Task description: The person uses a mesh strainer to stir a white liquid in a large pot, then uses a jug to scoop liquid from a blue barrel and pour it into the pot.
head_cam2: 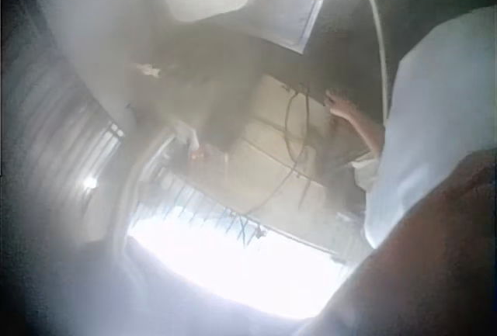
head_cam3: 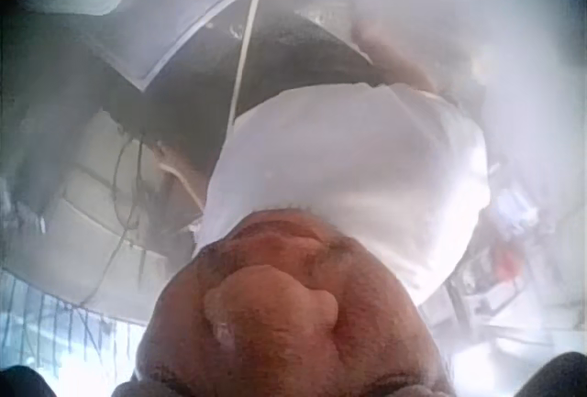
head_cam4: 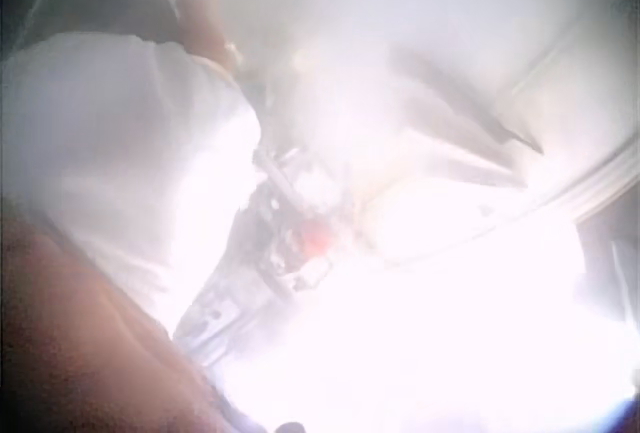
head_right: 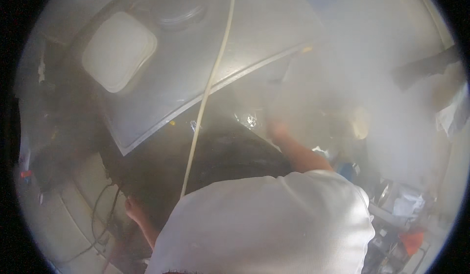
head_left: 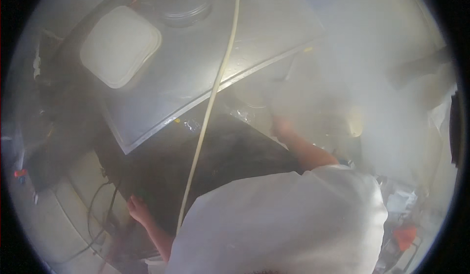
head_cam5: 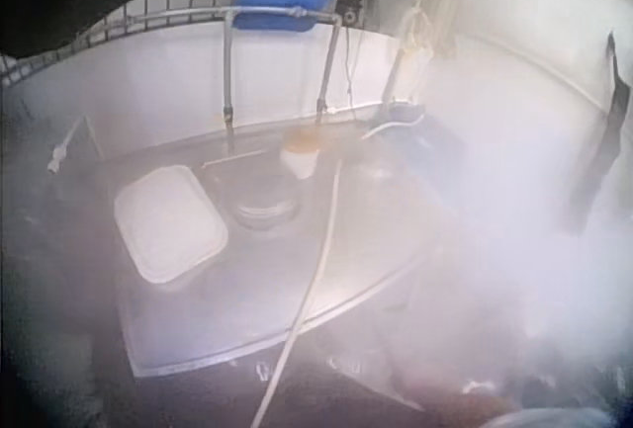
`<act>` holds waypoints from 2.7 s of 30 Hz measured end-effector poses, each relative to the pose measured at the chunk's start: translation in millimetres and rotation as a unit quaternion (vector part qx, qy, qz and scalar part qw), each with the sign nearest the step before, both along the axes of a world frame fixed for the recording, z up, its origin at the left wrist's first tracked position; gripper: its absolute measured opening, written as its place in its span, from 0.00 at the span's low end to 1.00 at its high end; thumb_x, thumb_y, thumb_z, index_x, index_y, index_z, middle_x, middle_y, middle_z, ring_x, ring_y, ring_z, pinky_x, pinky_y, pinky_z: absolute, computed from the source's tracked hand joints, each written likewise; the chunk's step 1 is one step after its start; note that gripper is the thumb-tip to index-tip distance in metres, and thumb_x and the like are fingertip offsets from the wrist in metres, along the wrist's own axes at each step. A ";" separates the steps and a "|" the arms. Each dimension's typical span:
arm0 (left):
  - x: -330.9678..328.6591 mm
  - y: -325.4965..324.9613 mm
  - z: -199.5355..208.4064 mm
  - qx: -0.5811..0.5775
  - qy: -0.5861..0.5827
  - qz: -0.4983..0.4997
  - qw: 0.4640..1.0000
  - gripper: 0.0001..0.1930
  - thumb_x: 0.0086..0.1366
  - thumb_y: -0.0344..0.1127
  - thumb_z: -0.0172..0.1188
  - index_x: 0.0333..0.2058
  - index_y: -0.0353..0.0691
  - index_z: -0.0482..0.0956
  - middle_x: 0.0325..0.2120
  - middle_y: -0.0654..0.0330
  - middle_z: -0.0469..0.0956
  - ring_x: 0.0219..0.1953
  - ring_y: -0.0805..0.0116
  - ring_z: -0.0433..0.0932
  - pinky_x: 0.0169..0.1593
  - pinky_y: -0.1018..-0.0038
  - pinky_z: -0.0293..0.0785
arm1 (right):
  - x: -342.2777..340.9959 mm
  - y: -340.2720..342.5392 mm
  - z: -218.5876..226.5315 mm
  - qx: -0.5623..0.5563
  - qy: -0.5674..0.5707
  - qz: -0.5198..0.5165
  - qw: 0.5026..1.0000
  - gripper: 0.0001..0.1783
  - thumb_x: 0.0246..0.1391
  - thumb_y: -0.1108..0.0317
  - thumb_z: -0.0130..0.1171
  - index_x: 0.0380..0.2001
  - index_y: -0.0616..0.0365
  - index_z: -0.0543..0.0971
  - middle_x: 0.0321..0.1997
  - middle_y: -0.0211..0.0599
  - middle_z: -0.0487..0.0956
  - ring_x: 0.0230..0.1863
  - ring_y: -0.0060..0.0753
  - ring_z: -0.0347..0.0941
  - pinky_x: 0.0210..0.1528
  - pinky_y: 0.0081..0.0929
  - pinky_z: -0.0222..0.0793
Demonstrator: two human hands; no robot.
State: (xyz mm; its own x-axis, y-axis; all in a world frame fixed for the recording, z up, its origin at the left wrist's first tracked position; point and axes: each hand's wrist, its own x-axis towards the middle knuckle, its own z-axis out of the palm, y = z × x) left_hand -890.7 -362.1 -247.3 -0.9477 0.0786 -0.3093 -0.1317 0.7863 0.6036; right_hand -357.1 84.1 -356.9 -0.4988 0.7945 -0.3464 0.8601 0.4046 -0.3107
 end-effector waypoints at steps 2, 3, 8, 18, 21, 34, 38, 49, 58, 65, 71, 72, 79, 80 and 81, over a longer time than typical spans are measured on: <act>40.7 10.4 29.9 -0.011 0.069 -0.019 0.997 0.22 0.71 0.46 0.51 0.44 0.27 0.77 0.33 0.52 0.79 0.33 0.64 0.75 0.39 0.66 0.72 | -3.8 15.8 -8.5 -0.201 -0.033 -0.218 0.954 0.18 0.60 0.59 0.54 0.46 0.61 0.79 0.40 0.48 0.82 0.39 0.46 0.80 0.42 0.45 0.76; 70.2 28.0 46.5 0.023 0.078 -0.027 0.996 0.21 0.71 0.45 0.52 0.44 0.27 0.77 0.33 0.52 0.79 0.34 0.64 0.76 0.40 0.66 0.73 | 1.4 19.8 -8.5 -0.206 -0.025 -0.211 0.955 0.18 0.60 0.59 0.54 0.46 0.61 0.79 0.40 0.48 0.82 0.39 0.46 0.80 0.42 0.45 0.76; 195.2 98.6 125.5 0.011 0.110 -0.110 0.988 0.15 0.69 0.37 0.56 0.44 0.28 0.78 0.37 0.49 0.81 0.39 0.59 0.79 0.45 0.64 0.74 | 47.6 27.6 -100.6 -0.139 -0.067 -0.065 0.986 0.17 0.62 0.58 0.50 0.40 0.56 0.83 0.44 0.47 0.83 0.45 0.47 0.80 0.49 0.46 0.73; 399.1 121.2 143.4 0.113 0.074 -0.108 0.985 0.16 0.67 0.41 0.58 0.44 0.33 0.79 0.35 0.44 0.82 0.40 0.48 0.82 0.45 0.63 0.76 | 121.0 55.0 -30.9 -0.107 -0.007 0.028 0.994 0.18 0.61 0.55 0.51 0.40 0.56 0.83 0.44 0.46 0.83 0.45 0.46 0.81 0.49 0.46 0.73; 469.7 101.8 138.4 0.121 0.078 -0.087 0.986 0.16 0.66 0.41 0.59 0.44 0.32 0.79 0.35 0.45 0.83 0.39 0.50 0.83 0.44 0.64 0.77 | 139.5 74.6 -19.0 -0.092 0.009 0.063 0.994 0.19 0.61 0.54 0.52 0.40 0.56 0.84 0.44 0.46 0.83 0.45 0.46 0.81 0.49 0.45 0.73; 734.5 39.7 146.3 0.107 0.036 0.070 0.991 0.16 0.65 0.42 0.59 0.41 0.33 0.82 0.32 0.43 0.83 0.36 0.49 0.83 0.42 0.61 0.77 | 189.8 112.2 52.0 -0.174 0.140 0.189 0.956 0.19 0.49 0.57 0.66 0.41 0.57 0.80 0.34 0.42 0.82 0.36 0.43 0.80 0.41 0.44 0.75; 769.8 53.7 132.6 0.144 0.042 0.154 0.977 0.16 0.65 0.41 0.59 0.41 0.32 0.82 0.32 0.43 0.83 0.36 0.49 0.83 0.42 0.62 0.77 | 211.3 136.9 44.8 0.095 0.142 0.460 0.872 0.20 0.46 0.55 0.67 0.40 0.54 0.80 0.38 0.46 0.82 0.38 0.51 0.80 0.42 0.45 0.76; 814.6 236.7 222.5 0.314 -0.012 0.183 0.931 0.15 0.68 0.41 0.58 0.41 0.32 0.80 0.24 0.61 0.79 0.23 0.78 0.72 0.28 0.76 0.70 | 234.0 182.4 36.9 -0.346 0.136 0.098 0.923 0.22 0.50 0.63 0.67 0.45 0.64 0.76 0.36 0.46 0.81 0.28 0.41 0.81 0.30 0.40 0.79; 876.5 317.1 224.4 0.193 0.006 0.069 0.979 0.16 0.68 0.44 0.58 0.41 0.34 0.82 0.25 0.58 0.78 0.27 0.73 0.73 0.34 0.73 0.72 | 255.7 209.9 42.2 -0.478 0.143 -0.095 0.861 0.17 0.53 0.66 0.65 0.43 0.62 0.75 0.36 0.42 0.74 0.30 0.41 0.76 0.23 0.38 0.76; 892.1 300.9 246.7 0.220 0.001 0.135 0.966 0.16 0.69 0.43 0.58 0.34 0.33 0.81 0.21 0.63 0.75 0.26 0.75 0.71 0.32 0.73 0.69 | 264.2 216.2 23.4 -0.532 0.163 -0.086 0.826 0.14 0.56 0.66 0.64 0.42 0.61 0.75 0.35 0.40 0.74 0.31 0.41 0.76 0.26 0.39 0.79; 902.2 262.1 250.0 0.208 0.055 0.130 0.968 0.15 0.69 0.41 0.59 0.34 0.32 0.80 0.21 0.65 0.75 0.26 0.76 0.70 0.33 0.74 0.69 | 267.0 221.3 8.9 -0.537 0.172 -0.073 0.823 0.09 0.58 0.66 0.62 0.38 0.60 0.77 0.34 0.38 0.74 0.32 0.39 0.75 0.28 0.38 0.79; 903.7 257.6 251.0 0.207 0.041 0.127 0.969 0.15 0.69 0.41 0.59 0.34 0.32 0.80 0.21 0.65 0.75 0.26 0.76 0.70 0.33 0.74 0.69 | 268.6 220.6 8.1 -0.556 0.197 -0.086 0.803 0.09 0.58 0.66 0.62 0.37 0.59 0.77 0.33 0.38 0.74 0.33 0.38 0.75 0.29 0.38 0.78; 916.0 246.5 259.5 0.249 0.012 0.147 0.957 0.14 0.69 0.40 0.59 0.34 0.32 0.80 0.21 0.67 0.75 0.26 0.78 0.69 0.31 0.76 0.68 | 262.8 200.4 49.7 -0.561 0.185 -0.075 0.803 0.09 0.57 0.69 0.61 0.36 0.63 0.75 0.29 0.35 0.74 0.26 0.34 0.76 0.23 0.30 0.78; 915.1 246.0 259.9 0.249 0.002 0.141 0.958 0.14 0.69 0.40 0.59 0.34 0.32 0.80 0.21 0.67 0.75 0.26 0.78 0.69 0.31 0.76 0.68 | 264.9 197.3 61.1 -0.557 0.184 -0.087 0.805 0.09 0.57 0.69 0.61 0.36 0.63 0.75 0.29 0.35 0.74 0.26 0.34 0.76 0.23 0.30 0.78; 914.0 246.6 258.5 0.257 -0.001 0.144 0.956 0.14 0.70 0.40 0.59 0.34 0.32 0.81 0.21 0.67 0.75 0.26 0.78 0.69 0.31 0.76 0.68 | 266.6 197.1 69.0 -0.556 0.183 -0.077 0.807 0.08 0.57 0.69 0.61 0.34 0.61 0.75 0.27 0.34 0.74 0.24 0.31 0.76 0.22 0.27 0.77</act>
